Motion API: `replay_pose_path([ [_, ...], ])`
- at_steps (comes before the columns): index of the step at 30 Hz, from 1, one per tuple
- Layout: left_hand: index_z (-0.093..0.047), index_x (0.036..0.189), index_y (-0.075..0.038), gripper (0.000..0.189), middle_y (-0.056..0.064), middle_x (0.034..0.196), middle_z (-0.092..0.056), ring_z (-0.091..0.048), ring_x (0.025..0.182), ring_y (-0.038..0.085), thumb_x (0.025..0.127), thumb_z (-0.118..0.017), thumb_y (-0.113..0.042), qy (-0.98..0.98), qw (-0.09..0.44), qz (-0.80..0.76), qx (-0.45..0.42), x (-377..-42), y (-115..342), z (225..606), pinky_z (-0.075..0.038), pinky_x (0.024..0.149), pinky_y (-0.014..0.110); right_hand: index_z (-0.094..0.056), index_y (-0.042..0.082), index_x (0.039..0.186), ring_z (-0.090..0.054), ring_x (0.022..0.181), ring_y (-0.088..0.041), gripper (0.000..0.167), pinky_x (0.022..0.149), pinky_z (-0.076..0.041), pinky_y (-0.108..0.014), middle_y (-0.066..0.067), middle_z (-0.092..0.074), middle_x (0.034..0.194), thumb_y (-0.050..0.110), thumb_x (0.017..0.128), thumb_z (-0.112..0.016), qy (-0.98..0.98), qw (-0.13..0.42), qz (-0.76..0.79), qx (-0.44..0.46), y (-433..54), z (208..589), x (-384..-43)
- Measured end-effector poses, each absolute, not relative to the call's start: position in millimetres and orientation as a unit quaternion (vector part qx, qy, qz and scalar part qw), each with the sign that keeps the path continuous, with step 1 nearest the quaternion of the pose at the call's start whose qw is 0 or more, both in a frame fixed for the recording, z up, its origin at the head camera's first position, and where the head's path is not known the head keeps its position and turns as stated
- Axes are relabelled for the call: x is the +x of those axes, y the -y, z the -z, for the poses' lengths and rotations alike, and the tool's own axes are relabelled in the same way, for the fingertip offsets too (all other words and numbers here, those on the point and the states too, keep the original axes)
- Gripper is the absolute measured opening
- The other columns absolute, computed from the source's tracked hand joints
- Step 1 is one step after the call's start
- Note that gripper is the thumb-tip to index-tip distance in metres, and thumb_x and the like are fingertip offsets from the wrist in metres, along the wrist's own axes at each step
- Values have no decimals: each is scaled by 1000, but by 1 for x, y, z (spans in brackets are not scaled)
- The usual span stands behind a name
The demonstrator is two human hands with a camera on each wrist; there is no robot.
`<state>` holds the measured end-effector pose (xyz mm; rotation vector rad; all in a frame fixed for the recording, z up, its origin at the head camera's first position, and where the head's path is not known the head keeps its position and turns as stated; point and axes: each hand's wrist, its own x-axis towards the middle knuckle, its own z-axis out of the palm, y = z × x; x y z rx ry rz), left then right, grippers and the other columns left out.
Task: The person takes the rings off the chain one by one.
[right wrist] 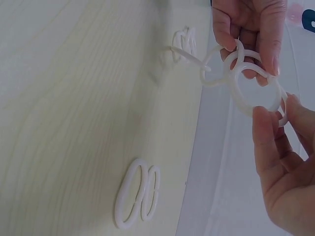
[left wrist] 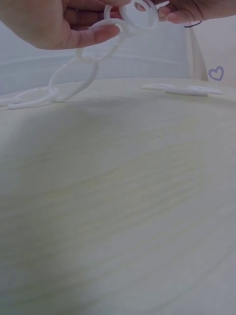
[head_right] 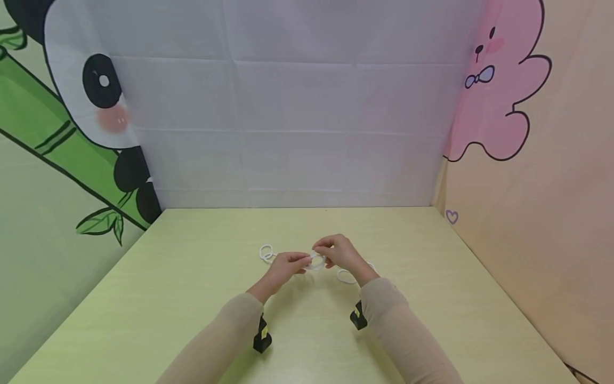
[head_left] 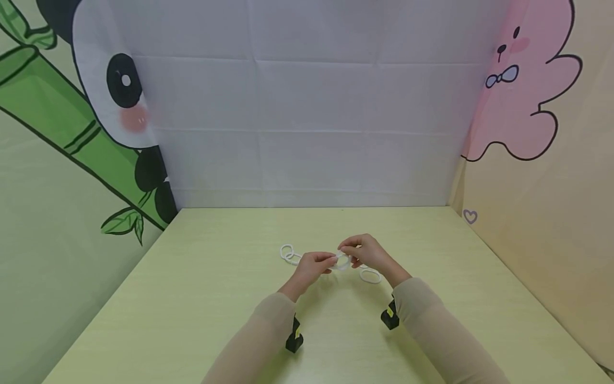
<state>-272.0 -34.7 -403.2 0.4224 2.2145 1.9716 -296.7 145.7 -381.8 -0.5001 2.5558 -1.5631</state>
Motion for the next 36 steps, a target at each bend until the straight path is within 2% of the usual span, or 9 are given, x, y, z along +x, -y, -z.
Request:
replay_pose_path([
  [5,-62,106,11,27,18,101,-64,-61,91,31,91,-59,-11,-741,69,-654,139,-279,34,411,-52,76,30,-66,-5,102,-50,54,-16,19,53,-52,-29,-16,-57,82,8,91,-58,-842,55,513,-159,-145,383,-298],
  [12,-63,106,10,26,16,103,-64,-60,93,36,91,-59,-10,-748,74,-646,133,-289,33,420,-52,74,30,-66,-5,102,-50,55,-16,18,54,-52,-29,-11,-57,82,7,91,-58,-843,58,510,-157,-146,384,-299],
  [22,-66,105,4,27,10,102,-65,-62,85,20,90,-62,-18,-758,67,-635,134,-300,32,436,-52,74,29,-67,-3,99,-49,56,-15,15,54,-53,-30,-9,-56,79,6,90,-58,-844,59,508,-162,-147,386,-300],
  [25,-67,104,4,27,10,102,-65,-62,86,21,89,-62,-18,-760,64,-633,137,-300,32,435,-52,74,29,-67,-3,98,-49,56,-15,15,55,-54,-30,-8,-55,78,7,90,-59,-845,58,505,-163,-148,387,-301],
  [32,-66,105,6,27,13,103,-65,-61,89,30,90,-61,-16,-761,56,-630,144,-300,30,437,-52,74,32,-66,-5,100,-48,57,-15,17,55,-53,-30,-7,-57,78,6,90,-59,-847,58,500,-169,-150,388,-301],
  [36,-66,104,4,26,11,101,-66,-62,86,25,90,-62,-17,-766,60,-626,134,-300,29,438,-52,75,31,-66,-5,100,-48,56,-15,17,54,-52,-29,-7,-59,77,7,90,-59,-850,59,494,-173,-151,389,-302],
])
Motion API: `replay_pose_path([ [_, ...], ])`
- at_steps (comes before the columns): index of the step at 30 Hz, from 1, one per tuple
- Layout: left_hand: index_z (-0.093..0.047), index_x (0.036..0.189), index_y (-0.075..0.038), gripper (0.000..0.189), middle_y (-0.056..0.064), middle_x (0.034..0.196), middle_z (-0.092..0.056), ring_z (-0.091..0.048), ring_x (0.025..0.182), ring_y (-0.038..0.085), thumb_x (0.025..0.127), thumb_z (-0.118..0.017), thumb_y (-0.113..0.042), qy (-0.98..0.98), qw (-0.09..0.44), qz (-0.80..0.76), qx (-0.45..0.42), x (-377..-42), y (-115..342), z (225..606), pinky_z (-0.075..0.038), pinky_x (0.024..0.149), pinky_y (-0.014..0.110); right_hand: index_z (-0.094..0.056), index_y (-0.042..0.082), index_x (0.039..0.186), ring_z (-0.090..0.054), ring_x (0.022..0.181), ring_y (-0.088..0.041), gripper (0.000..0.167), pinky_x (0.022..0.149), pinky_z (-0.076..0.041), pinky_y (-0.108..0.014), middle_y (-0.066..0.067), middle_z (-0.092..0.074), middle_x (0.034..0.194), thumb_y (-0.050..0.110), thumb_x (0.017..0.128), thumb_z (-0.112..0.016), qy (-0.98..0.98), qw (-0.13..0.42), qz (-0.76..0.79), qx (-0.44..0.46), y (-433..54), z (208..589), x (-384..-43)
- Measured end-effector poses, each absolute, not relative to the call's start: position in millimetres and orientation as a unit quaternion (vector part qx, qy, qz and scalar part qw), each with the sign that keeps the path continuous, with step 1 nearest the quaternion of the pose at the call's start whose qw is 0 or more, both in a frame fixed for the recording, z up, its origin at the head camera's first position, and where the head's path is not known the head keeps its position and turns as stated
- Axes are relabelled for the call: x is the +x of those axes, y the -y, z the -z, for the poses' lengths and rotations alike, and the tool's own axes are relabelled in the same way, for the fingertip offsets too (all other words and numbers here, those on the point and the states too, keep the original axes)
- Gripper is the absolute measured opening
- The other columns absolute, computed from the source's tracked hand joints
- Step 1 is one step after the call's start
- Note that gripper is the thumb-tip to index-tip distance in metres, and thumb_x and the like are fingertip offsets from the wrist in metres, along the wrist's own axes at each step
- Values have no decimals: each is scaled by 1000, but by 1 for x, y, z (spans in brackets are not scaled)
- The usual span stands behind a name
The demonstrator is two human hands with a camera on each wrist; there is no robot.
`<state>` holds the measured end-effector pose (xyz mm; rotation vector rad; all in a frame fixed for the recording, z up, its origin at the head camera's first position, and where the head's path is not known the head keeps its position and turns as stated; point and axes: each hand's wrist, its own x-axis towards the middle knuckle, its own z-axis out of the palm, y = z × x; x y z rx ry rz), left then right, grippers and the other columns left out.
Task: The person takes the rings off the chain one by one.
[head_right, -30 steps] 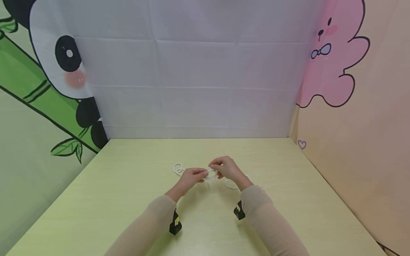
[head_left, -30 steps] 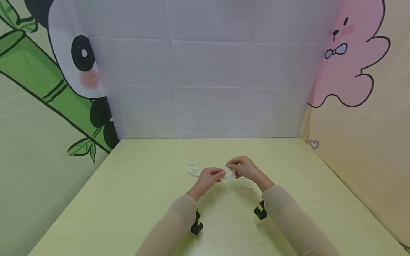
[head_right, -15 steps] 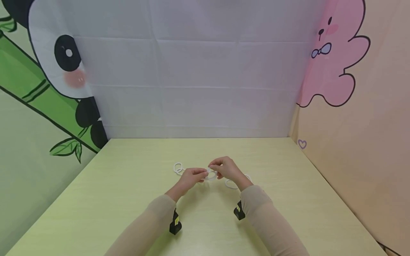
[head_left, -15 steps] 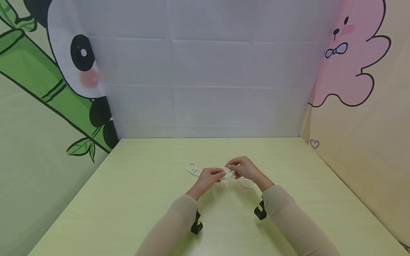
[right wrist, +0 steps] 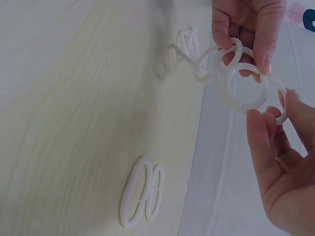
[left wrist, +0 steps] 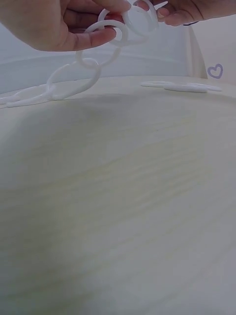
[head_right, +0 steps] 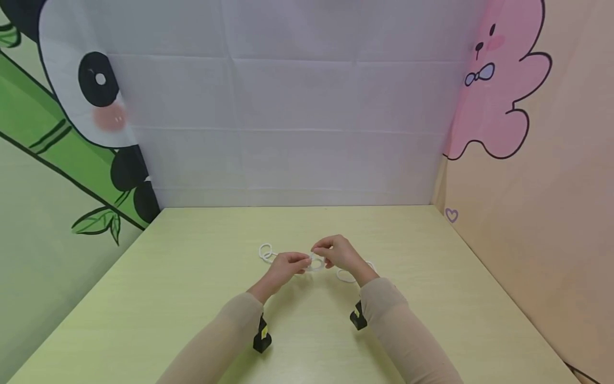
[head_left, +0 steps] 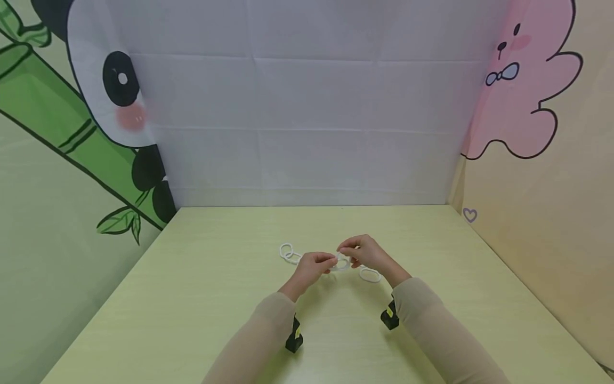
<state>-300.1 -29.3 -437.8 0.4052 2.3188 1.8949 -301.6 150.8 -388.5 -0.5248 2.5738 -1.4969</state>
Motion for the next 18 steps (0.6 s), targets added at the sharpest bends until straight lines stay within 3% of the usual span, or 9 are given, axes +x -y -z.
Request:
replay_pose_path([
  [4,-67,104,2,25,9,100,-66,-62,84,20,90,-62,-18,-768,66,-624,129,-299,30,438,-51,76,30,-67,-3,98,-48,56,-14,15,54,-51,-28,-6,-59,77,7,90,-59,-853,58,487,-177,-151,388,-301],
  [18,-64,106,8,26,16,101,-64,-61,84,18,91,-60,-13,-733,59,-664,132,-299,32,436,-52,77,29,-66,-2,102,-51,59,-17,17,56,-53,-32,-7,-59,78,9,91,-58,-856,48,482,-181,-164,386,-300],
])
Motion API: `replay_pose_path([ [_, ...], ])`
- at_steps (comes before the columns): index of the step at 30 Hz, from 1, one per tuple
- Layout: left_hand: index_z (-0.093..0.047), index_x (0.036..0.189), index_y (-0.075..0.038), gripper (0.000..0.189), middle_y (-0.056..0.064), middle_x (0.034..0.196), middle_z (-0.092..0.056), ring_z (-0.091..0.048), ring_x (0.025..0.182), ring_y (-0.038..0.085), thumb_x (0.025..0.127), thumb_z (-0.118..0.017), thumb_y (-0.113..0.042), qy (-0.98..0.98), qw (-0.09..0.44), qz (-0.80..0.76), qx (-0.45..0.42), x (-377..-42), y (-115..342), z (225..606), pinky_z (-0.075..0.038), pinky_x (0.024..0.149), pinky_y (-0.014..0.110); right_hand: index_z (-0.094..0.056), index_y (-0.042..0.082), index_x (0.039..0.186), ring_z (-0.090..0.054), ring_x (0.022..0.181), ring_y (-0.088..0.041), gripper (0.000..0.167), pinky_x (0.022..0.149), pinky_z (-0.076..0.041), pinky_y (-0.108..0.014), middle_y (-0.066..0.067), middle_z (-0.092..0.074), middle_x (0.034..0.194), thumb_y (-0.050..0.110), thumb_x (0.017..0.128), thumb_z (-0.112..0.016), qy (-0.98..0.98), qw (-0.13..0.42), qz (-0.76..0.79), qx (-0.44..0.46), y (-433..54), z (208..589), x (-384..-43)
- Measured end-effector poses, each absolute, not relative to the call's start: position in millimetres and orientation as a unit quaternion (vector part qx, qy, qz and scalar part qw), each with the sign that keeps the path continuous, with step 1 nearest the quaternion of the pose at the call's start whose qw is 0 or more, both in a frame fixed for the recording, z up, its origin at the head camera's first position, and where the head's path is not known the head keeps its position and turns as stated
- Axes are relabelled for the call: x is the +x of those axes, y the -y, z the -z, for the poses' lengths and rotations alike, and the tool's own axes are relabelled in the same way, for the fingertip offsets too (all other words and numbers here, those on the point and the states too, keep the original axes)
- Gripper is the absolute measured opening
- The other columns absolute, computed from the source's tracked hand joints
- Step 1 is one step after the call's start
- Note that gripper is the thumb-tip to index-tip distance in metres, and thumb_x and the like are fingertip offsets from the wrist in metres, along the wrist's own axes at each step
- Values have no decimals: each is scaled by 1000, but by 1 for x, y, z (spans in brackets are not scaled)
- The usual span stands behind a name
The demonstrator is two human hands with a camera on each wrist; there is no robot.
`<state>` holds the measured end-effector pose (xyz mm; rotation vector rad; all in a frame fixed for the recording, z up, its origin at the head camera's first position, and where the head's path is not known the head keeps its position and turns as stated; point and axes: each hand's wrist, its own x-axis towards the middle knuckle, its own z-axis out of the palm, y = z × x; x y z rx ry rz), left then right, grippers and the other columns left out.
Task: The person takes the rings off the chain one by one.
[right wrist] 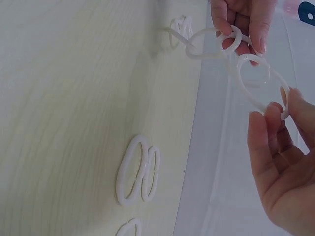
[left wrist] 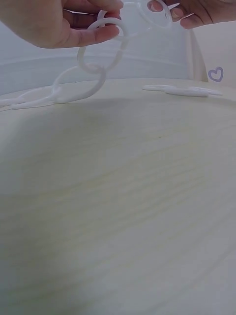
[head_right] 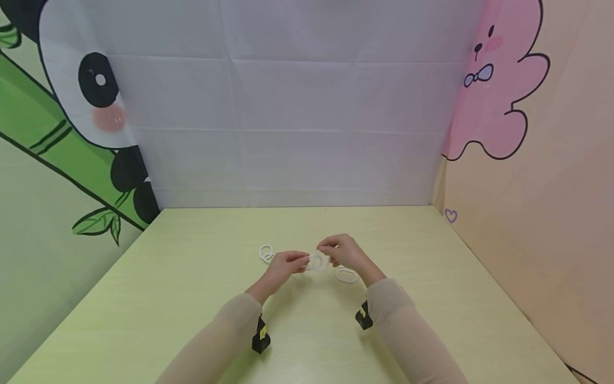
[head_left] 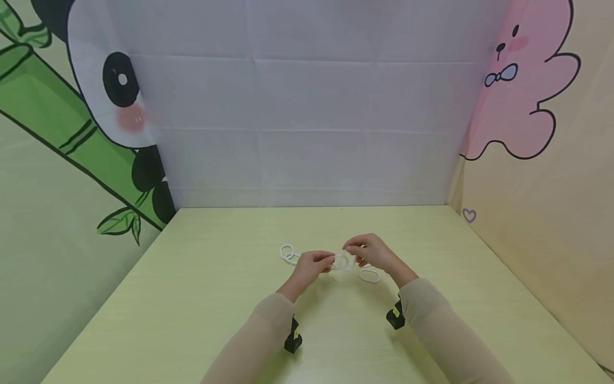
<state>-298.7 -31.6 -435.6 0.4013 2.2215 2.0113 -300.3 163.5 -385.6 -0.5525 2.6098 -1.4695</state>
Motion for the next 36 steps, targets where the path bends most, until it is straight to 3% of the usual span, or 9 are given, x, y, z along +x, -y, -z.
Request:
replay_pose_path([
  [6,-59,110,13,31,25,107,-60,-62,87,21,91,-59,-11,-724,59,-677,123,-301,33,436,-52,77,29,-63,-6,106,-52,58,-17,22,56,-53,-31,-8,-56,76,10,92,-57,-853,48,492,-167,-173,383,-300],
  [12,-60,110,12,30,25,106,-60,-61,90,27,91,-60,-11,-721,58,-680,117,-301,33,438,-52,75,28,-60,-7,108,-53,58,-16,23,57,-54,-32,-13,-55,80,9,92,-56,-848,48,508,-142,-184,385,-302],
  [20,-60,108,13,24,12,93,-65,-55,99,43,91,-56,-4,-716,64,-684,122,-278,35,410,-52,79,33,-58,-9,110,-54,59,-16,25,58,-54,-32,-9,-54,79,8,93,-55,-835,43,537,-113,-200,388,-305],
  [28,-59,109,14,25,29,106,-58,-54,100,43,92,-55,-4,-713,71,-687,120,-276,34,409,-51,80,35,-55,-10,114,-54,59,-14,26,58,-54,-30,-12,-53,82,8,95,-52,-825,36,560,-70,-220,392,-310],
  [36,-58,109,15,26,10,91,-64,-58,95,36,92,-56,-4,-721,69,-679,119,-277,33,410,-51,80,35,-52,-11,116,-54,61,-14,27,59,-54,-28,-8,-53,81,7,96,-49,-823,23,566,-38,-241,397,-312],
])
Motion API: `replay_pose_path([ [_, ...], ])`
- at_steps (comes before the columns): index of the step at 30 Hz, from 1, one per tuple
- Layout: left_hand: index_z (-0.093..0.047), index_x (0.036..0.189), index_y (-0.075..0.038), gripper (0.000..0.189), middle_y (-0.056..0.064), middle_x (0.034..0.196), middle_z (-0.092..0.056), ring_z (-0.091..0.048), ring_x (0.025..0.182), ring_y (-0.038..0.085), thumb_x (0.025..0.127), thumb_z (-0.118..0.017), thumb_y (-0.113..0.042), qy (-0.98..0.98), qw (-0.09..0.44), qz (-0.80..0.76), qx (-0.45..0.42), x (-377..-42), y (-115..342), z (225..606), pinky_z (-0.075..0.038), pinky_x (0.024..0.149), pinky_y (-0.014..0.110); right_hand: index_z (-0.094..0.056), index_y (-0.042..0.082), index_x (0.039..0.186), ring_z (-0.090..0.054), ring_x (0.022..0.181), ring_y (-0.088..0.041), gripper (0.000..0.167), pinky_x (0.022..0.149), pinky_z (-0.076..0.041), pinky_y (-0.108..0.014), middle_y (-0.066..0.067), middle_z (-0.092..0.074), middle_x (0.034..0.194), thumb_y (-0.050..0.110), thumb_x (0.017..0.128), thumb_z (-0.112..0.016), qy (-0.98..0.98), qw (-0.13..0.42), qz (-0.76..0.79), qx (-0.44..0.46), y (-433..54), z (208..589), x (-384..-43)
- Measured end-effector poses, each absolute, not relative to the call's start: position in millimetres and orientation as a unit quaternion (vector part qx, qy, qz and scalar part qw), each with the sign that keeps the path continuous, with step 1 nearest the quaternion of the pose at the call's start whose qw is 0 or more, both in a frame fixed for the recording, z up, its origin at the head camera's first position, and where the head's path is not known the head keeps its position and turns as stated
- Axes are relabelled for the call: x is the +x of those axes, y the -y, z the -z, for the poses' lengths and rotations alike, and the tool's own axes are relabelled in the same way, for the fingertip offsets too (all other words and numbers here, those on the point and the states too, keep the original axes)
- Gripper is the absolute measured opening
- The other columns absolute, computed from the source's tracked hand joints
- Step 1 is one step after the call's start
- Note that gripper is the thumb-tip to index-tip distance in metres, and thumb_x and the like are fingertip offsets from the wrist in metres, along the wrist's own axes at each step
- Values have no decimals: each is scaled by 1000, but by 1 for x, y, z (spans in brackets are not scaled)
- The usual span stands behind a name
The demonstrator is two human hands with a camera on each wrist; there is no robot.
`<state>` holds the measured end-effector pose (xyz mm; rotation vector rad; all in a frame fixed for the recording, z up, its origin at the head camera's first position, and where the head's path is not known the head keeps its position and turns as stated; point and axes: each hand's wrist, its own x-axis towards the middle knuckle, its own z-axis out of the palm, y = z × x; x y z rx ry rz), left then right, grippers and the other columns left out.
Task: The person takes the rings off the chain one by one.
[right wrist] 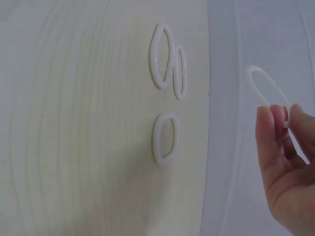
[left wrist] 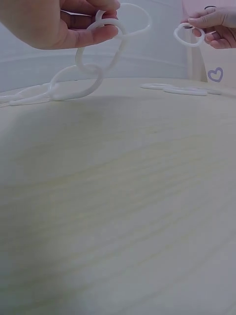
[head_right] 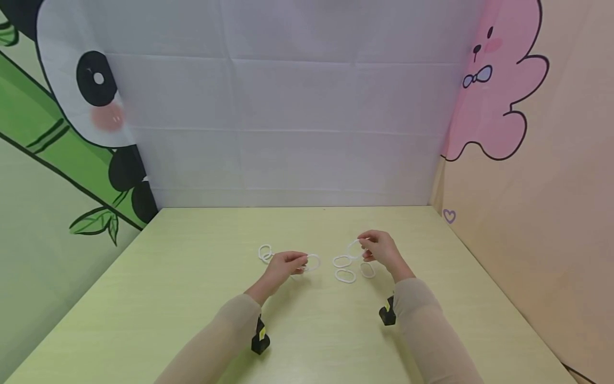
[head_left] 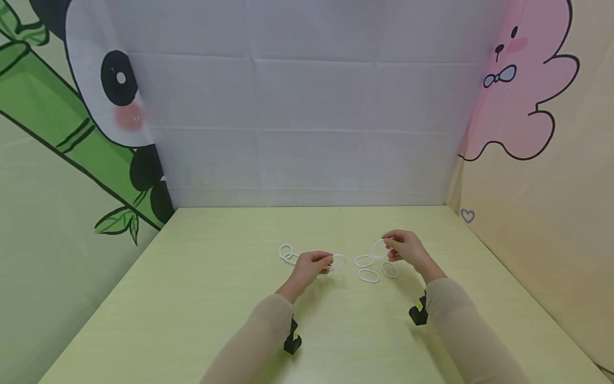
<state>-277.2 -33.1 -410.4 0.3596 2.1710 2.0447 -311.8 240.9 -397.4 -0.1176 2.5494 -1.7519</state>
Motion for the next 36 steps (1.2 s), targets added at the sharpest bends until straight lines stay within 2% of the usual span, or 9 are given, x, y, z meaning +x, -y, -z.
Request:
replay_pose_path([
  [7,-58,110,14,30,9,92,-64,-59,93,32,91,-59,-8,-715,74,-686,113,-296,33,432,-52,77,31,-51,-11,117,-55,60,-12,28,59,-54,-27,-7,-53,80,6,96,-49,-817,10,577,-16,-252,400,-311],
  [11,-58,111,13,32,16,96,-64,-60,90,27,91,-60,-11,-716,73,-685,111,-299,33,438,-52,76,29,-49,-12,120,-56,60,-12,31,59,-54,-27,-8,-53,81,6,95,-49,-815,5,579,-5,-258,402,-312],
  [14,-59,111,12,31,21,102,-62,-61,89,24,91,-60,-12,-719,72,-683,110,-299,33,438,-52,75,28,-48,-12,120,-57,61,-12,32,60,-54,-27,-8,-53,82,7,96,-50,-814,3,581,2,-263,403,-313],
  [24,-59,111,12,31,25,107,-59,-60,92,27,91,-59,-12,-719,74,-683,108,-298,34,437,-52,76,28,-47,-12,121,-57,62,-11,33,61,-54,-26,-15,-53,90,9,96,-49,-809,-5,587,32,-277,408,-311],
  [29,-59,111,12,30,25,105,-60,-60,87,21,91,-59,-12,-720,73,-681,107,-298,35,438,-52,75,28,-46,-12,122,-57,60,-10,33,60,-54,-25,-15,-53,90,8,96,-49,-803,-9,594,50,-284,412,-309],
  [36,-60,111,11,30,26,106,-59,-60,82,14,91,-59,-11,-719,72,-683,106,-300,36,441,-52,75,27,-44,-15,122,-57,59,-10,33,59,-54,-25,-21,-53,94,6,96,-47,-803,-10,593,57,-291,420,-307],
])
